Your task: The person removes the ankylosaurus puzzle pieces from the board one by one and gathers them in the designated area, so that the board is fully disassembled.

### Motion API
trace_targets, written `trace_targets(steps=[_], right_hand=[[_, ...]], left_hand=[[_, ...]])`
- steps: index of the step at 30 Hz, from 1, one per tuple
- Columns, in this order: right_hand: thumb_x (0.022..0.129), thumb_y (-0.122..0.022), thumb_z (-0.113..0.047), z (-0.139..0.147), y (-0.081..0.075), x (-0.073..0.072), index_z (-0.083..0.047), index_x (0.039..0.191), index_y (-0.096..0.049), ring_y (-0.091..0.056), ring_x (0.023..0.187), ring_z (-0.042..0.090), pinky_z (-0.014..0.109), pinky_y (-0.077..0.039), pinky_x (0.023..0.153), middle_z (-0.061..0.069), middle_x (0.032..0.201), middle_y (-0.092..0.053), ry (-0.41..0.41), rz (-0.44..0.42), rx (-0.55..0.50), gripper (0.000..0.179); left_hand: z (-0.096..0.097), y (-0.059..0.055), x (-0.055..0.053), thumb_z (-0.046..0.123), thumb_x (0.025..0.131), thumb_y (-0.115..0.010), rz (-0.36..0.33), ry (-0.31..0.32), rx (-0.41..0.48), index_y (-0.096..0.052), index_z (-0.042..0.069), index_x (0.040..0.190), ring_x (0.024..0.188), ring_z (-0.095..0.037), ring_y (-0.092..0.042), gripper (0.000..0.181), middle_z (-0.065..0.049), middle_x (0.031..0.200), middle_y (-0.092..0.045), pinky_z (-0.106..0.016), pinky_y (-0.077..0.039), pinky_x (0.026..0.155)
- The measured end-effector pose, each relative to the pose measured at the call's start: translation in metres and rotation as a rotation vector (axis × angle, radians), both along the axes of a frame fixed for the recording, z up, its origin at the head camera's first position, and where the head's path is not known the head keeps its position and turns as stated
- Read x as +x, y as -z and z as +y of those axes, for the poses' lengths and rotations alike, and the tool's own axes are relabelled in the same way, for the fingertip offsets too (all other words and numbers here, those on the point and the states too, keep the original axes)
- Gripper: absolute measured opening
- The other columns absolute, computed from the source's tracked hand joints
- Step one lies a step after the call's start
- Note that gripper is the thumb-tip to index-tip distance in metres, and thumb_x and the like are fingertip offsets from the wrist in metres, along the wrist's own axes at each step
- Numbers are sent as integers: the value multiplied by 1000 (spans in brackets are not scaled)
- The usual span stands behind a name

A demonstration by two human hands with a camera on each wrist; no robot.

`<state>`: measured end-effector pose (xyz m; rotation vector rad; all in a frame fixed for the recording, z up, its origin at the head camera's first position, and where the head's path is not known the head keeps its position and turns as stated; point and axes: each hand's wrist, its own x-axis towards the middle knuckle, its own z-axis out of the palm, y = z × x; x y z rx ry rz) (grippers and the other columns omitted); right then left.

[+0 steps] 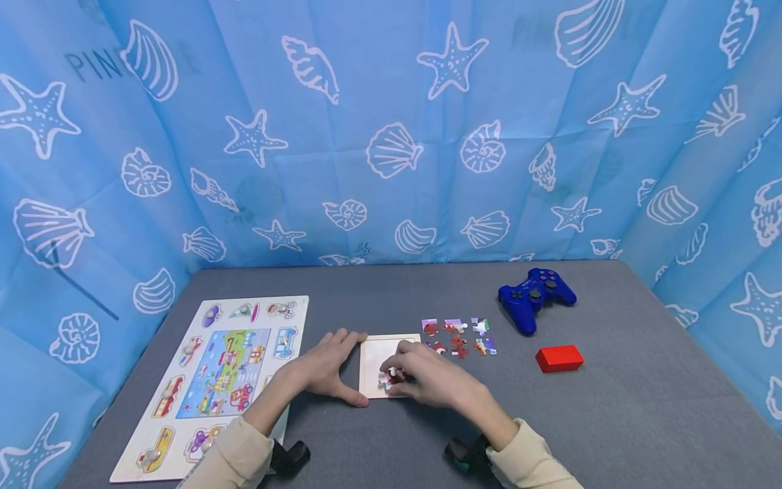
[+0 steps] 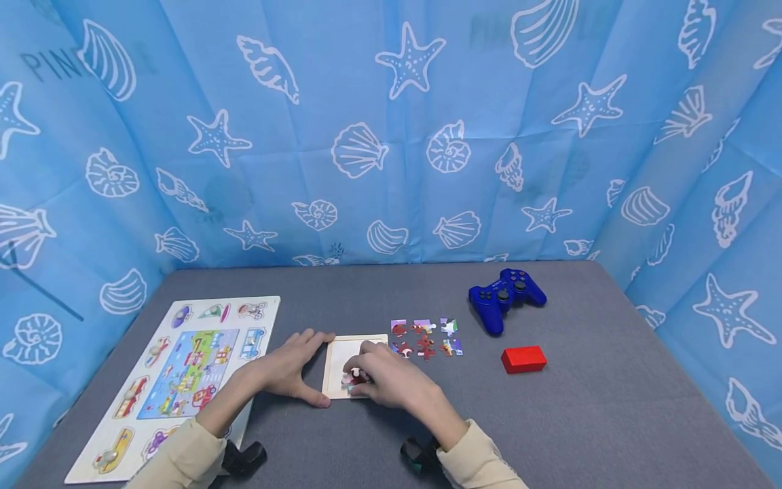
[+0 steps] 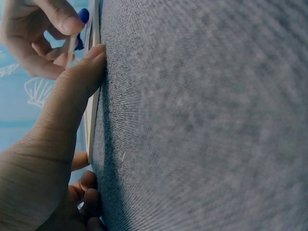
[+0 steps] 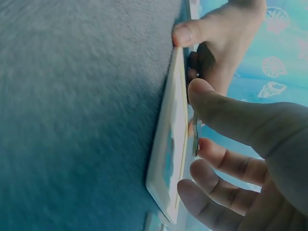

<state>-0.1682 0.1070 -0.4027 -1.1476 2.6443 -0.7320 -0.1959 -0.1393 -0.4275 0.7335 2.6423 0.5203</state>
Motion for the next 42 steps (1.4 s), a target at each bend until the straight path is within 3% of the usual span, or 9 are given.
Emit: trace_targets(steps=[17, 24, 31, 35, 42], right_hand=[[88, -81, -20, 48, -8, 4, -11, 113, -76, -49, 81, 7, 23, -43, 71, -3, 92, -61, 101, 59, 47, 27], [88, -80, -22, 75, -8, 5, -15, 119, -76, -45, 78, 6, 22, -36, 67, -5, 89, -55, 162, -13, 84, 32], [87, -81, -23, 92, -7, 7, -18, 118, -76, -52, 84, 11, 30, -47, 72, -2, 97, -61, 244, -32, 130, 32], [88, -80, -21, 99, -5, 6, -17, 118, -76, -45, 77, 9, 23, -37, 66, -5, 89, -55, 254, -57, 120, 31], [88, -81, -27, 102, -1, 6, -18, 119, -76, -43, 77, 8, 23, -34, 65, -5, 88, -52, 270, -81, 136, 33]], left_hand=[[1, 0, 0, 64, 69, -86, -25, -12, -11, -35, 14, 157, 115, -25, -47, 113, -12, 137, -50, -49, -45, 100], [1, 1, 0, 65, 69, -86, -9, -8, -10, -36, 13, 157, 114, -24, -47, 114, -12, 135, -50, -48, -45, 100], [1, 1, 0, 65, 69, -86, -2, -5, -9, -36, 13, 157, 114, -24, -47, 114, -12, 135, -51, -48, -45, 99], [1, 1, 0, 65, 69, -86, -1, -3, -10, -36, 13, 157, 114, -24, -47, 114, -12, 135, -51, -48, -45, 100], [1, 1, 0, 64, 69, -86, -4, -5, -1, -36, 13, 156, 117, -25, -47, 113, -13, 138, -50, -49, -45, 102]])
